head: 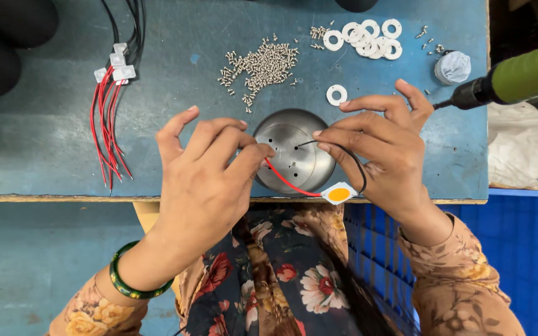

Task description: The person picks a black cylindrical lamp housing from the bench, threads the red and black wires through the base, attaches an LED module to the wires, seats the LED inside the housing, and uses an electric screwdriver to drive screws securing the LED module, then sets the assembled unit aside.

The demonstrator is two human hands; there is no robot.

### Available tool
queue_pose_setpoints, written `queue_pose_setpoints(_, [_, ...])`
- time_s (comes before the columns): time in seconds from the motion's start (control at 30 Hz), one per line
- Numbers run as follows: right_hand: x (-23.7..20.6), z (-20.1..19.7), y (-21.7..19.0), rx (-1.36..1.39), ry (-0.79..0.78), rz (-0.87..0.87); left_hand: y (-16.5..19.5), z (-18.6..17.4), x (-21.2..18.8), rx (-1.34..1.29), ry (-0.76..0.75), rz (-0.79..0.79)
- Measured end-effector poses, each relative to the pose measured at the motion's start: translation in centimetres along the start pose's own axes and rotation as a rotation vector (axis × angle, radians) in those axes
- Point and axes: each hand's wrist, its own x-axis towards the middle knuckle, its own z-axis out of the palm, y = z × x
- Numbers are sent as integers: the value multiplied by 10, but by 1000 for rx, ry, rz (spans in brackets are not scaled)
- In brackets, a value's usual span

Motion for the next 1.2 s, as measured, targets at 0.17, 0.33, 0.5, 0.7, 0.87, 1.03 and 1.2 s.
queue_pose_setpoints(0.17, [-2,1,2,7,-37,-3,-2,2,3,0,-65,42])
queue_pose_setpoints(0.33, [2,2,1,-23,-94,-4,-9,-1,13,-54,-132,78])
queue_pose_setpoints(0.5, [14,0,2,-12,-222,-49,-11,7,23,-79,-156,137])
queue_pose_setpoints(0.7, [35,-2,16,180,-483,-136,-19,17,34,-75,-205,158])
queue_pose_setpoints(0.87, [42,-10,33,384,-714,-52,-22,25,36,11,-239,205])
queue_pose_setpoints(1.03, [37,1,38,215,-598,-60,-26,35,53,71,-509,187])
queue_pose_setpoints(1.2, [40,6,36,115,-505,-25,-28,25,63,29,-715,114])
